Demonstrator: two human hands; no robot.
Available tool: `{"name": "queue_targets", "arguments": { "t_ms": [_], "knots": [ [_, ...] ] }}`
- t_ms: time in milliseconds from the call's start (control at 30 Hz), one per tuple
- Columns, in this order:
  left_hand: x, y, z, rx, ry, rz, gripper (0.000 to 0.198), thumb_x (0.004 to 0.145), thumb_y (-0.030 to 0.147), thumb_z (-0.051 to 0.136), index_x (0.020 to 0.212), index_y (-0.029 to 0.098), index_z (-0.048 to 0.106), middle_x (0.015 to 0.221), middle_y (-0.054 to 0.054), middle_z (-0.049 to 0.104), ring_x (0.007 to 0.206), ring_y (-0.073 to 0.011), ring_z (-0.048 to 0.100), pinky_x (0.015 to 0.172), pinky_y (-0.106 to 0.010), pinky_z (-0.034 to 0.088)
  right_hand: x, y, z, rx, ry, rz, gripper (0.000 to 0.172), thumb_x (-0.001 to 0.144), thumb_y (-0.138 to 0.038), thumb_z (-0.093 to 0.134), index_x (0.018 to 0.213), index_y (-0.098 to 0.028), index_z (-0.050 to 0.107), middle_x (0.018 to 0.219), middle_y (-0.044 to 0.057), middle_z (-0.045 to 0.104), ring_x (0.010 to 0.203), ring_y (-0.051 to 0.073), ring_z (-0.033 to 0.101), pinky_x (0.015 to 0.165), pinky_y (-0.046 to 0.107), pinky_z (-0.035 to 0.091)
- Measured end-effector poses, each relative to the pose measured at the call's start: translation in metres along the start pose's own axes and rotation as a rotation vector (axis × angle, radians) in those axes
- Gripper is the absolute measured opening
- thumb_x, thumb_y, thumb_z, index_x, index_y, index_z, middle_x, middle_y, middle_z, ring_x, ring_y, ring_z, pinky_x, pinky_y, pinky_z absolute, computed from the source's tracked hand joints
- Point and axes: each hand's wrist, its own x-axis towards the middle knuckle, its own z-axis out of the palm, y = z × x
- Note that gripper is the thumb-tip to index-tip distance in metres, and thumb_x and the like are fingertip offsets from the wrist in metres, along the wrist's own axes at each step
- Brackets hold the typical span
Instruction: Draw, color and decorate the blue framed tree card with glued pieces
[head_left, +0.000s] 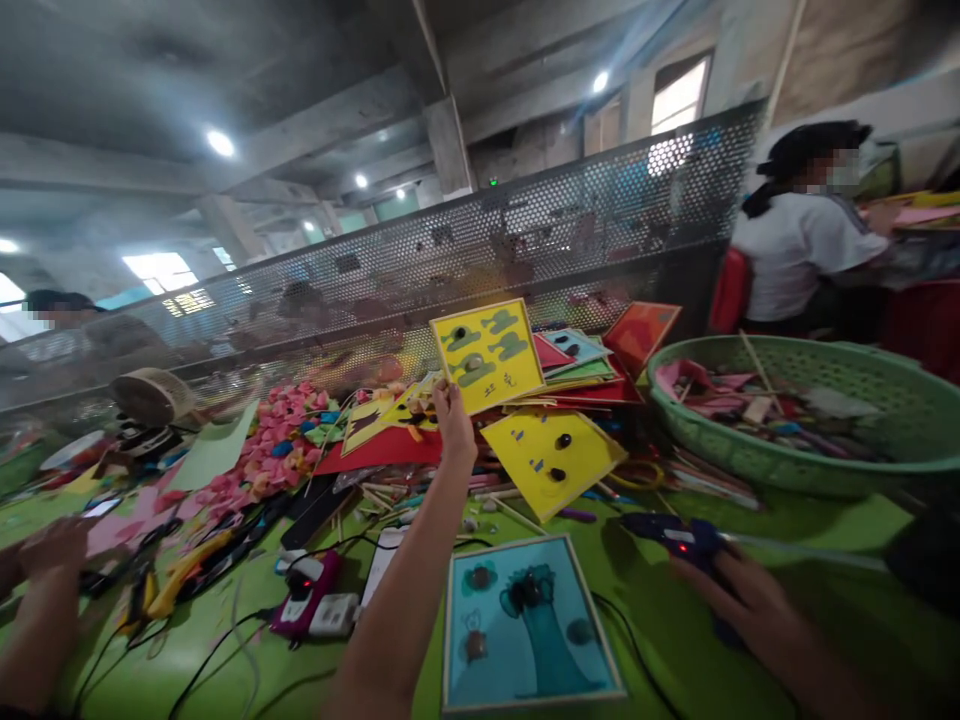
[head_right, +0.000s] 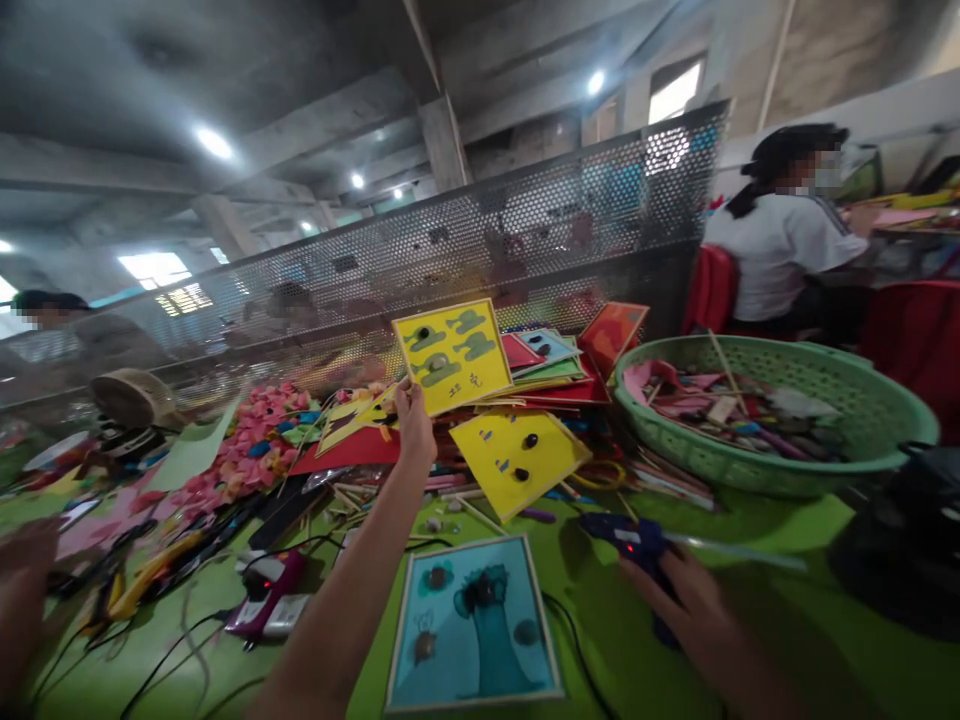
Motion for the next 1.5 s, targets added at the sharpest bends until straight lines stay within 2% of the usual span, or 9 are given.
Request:
{"name": "queue_targets", "arguments": {
  "t_ms": [133,233,433,567,700,900,1067,1233,1500],
  "knots": [
    [0.0,0.003,0.005,-0.002,0.061,0.015,0.031,0.086,0.05,0.064,0.103,0.028,0.05,0.097,0.001,0.065,0.086,-0.0148,0.067,0.08,-0.027,0.055,-0.006,-0.016,0.001,0.019,0.014,0.063,0.066,0.077,-0.077,0.052,0.109,-0.023,0.075,0.131,0.016,0.067,0.128,0.037,0.059,0.113,0.048,0.046],
    [0.006,0.0,0.008,-0.024,0.091,0.019,0.031,0.084,0.047,0.065,0.102,0.028,0.048,0.1,0.002,0.065,0.087,-0.0132,0.065,0.079,-0.025,0.054,-0.008,-0.028,-0.002,0.028,0.009,0.067,0.064,0.081,-0.074,0.054,0.115,-0.024,0.074,0.14,0.011,0.064,0.136,0.034,0.053,0.117,0.042,0.042],
    [0.01,-0.005,0.011,-0.032,0.091,0.015,0.029,0.082,0.042,0.066,0.102,0.028,0.049,0.1,0.002,0.069,0.088,-0.0151,0.068,0.079,-0.029,0.058,-0.01,-0.045,-0.011,0.044,-0.028,0.061,0.056,0.092,-0.063,0.054,0.128,-0.023,0.069,0.145,0.01,0.059,0.136,0.029,0.053,0.117,0.037,0.04],
    [0.005,-0.004,0.018,-0.042,0.125,-0.002,0.025,0.079,0.039,0.069,0.095,0.033,0.051,0.091,0.012,0.071,0.086,-0.0169,0.07,0.083,-0.034,0.061,-0.011,-0.052,-0.014,0.024,-0.018,0.068,0.054,0.092,-0.059,0.057,0.131,-0.023,0.068,0.148,0.009,0.057,0.135,0.028,0.054,0.116,0.037,0.041],
    [0.001,-0.001,0.025,-0.053,0.098,-0.043,0.019,0.08,0.038,0.067,0.091,0.037,0.052,0.086,0.024,0.072,0.094,-0.0161,0.07,0.091,-0.038,0.06,-0.013,-0.056,-0.016,0.006,0.012,0.075,0.054,0.089,-0.063,0.06,0.123,-0.023,0.073,0.144,0.008,0.061,0.133,0.029,0.055,0.115,0.037,0.043],
    [-0.014,-0.011,0.018,-0.026,0.058,-0.172,0.022,0.086,0.036,0.062,0.102,0.029,0.048,0.092,0.003,0.073,0.08,-0.0163,0.072,0.077,-0.032,0.061,-0.018,-0.044,-0.012,0.018,0.003,0.096,0.068,0.081,-0.08,0.05,0.105,-0.022,0.075,0.122,0.014,0.07,0.124,0.037,0.06,0.112,0.045,0.046],
    [-0.019,-0.034,0.006,-0.009,0.033,-0.193,0.025,0.089,0.043,0.063,0.104,0.027,0.049,0.091,0.0,0.07,0.08,-0.017,0.071,0.076,-0.031,0.06,-0.007,-0.019,-0.012,-0.01,-0.003,0.089,0.061,0.074,-0.081,0.054,0.08,-0.023,0.073,0.094,0.015,0.073,0.097,0.036,0.069,0.095,0.047,0.056],
    [-0.025,-0.044,0.003,-0.041,-0.001,-0.229,0.025,0.089,0.041,0.065,0.099,0.025,0.049,0.088,0.0,0.068,0.078,-0.0168,0.069,0.075,-0.03,0.058,-0.008,-0.012,-0.016,-0.039,-0.012,0.111,0.065,0.07,-0.08,0.054,0.086,-0.022,0.078,0.098,0.013,0.074,0.096,0.035,0.07,0.089,0.044,0.058],
    [-0.026,-0.056,0.0,-0.024,0.005,-0.282,0.023,0.088,0.034,0.069,0.094,0.025,0.049,0.08,0.003,0.064,0.07,-0.0138,0.064,0.072,-0.026,0.054,-0.01,-0.006,-0.019,-0.15,-0.022,0.018,0.054,0.086,-0.067,0.05,0.097,-0.022,0.079,0.097,0.011,0.075,0.087,0.028,0.071,0.075,0.033,0.06]
  ]
}}
